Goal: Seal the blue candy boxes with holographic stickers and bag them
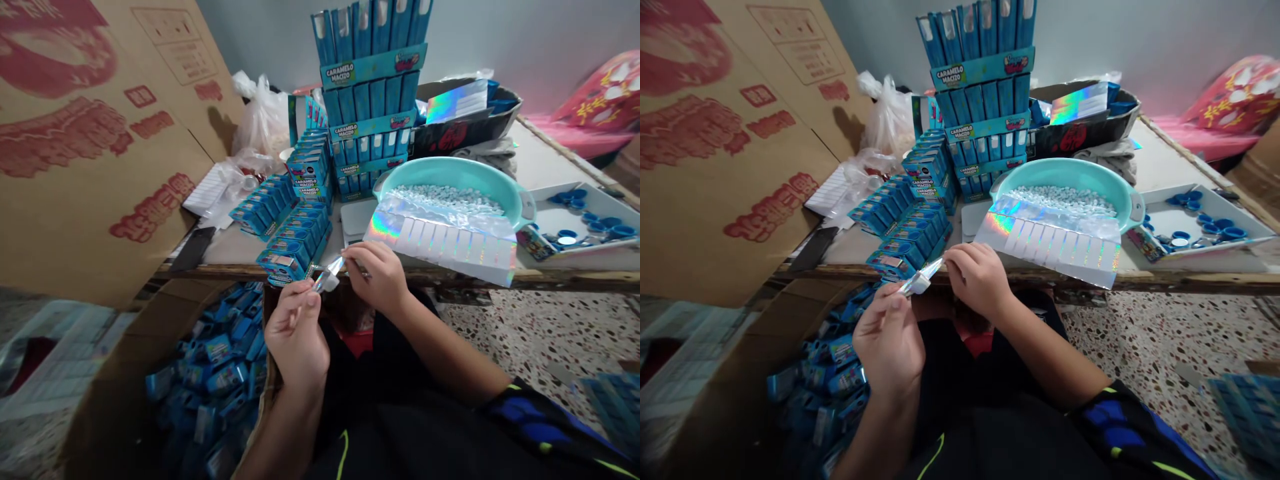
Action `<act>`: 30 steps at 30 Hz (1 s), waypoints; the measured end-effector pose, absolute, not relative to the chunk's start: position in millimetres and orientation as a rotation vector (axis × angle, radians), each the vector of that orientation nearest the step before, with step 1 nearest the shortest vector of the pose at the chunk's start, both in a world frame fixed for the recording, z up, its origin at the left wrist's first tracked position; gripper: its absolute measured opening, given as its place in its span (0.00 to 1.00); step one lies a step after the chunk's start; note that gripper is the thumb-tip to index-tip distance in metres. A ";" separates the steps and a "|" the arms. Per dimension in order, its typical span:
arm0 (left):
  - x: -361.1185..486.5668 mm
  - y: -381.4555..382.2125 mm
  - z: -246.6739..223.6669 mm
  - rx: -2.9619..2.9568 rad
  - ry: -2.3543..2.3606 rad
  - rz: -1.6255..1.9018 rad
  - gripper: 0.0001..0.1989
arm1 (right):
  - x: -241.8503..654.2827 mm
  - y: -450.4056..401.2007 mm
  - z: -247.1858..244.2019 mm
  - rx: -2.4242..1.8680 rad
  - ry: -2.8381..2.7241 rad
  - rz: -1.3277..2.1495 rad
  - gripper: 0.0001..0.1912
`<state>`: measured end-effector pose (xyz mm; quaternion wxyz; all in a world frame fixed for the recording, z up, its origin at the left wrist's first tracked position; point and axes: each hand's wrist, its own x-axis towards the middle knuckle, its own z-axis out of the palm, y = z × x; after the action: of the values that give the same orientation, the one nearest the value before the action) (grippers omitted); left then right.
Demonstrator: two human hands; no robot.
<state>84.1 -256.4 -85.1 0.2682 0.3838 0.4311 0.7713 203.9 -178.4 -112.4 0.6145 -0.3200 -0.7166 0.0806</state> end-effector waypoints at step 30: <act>3.0 -190.3 -18.8 1.368 1.515 1.413 0.25 | 113.7 -155.2 -88.3 -0.361 -0.875 1.537 0.60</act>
<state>3.0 -190.3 -18.8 0.3236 0.5213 0.5775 0.5386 113.7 -155.2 -88.3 0.6197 -0.1571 -0.3804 0.6683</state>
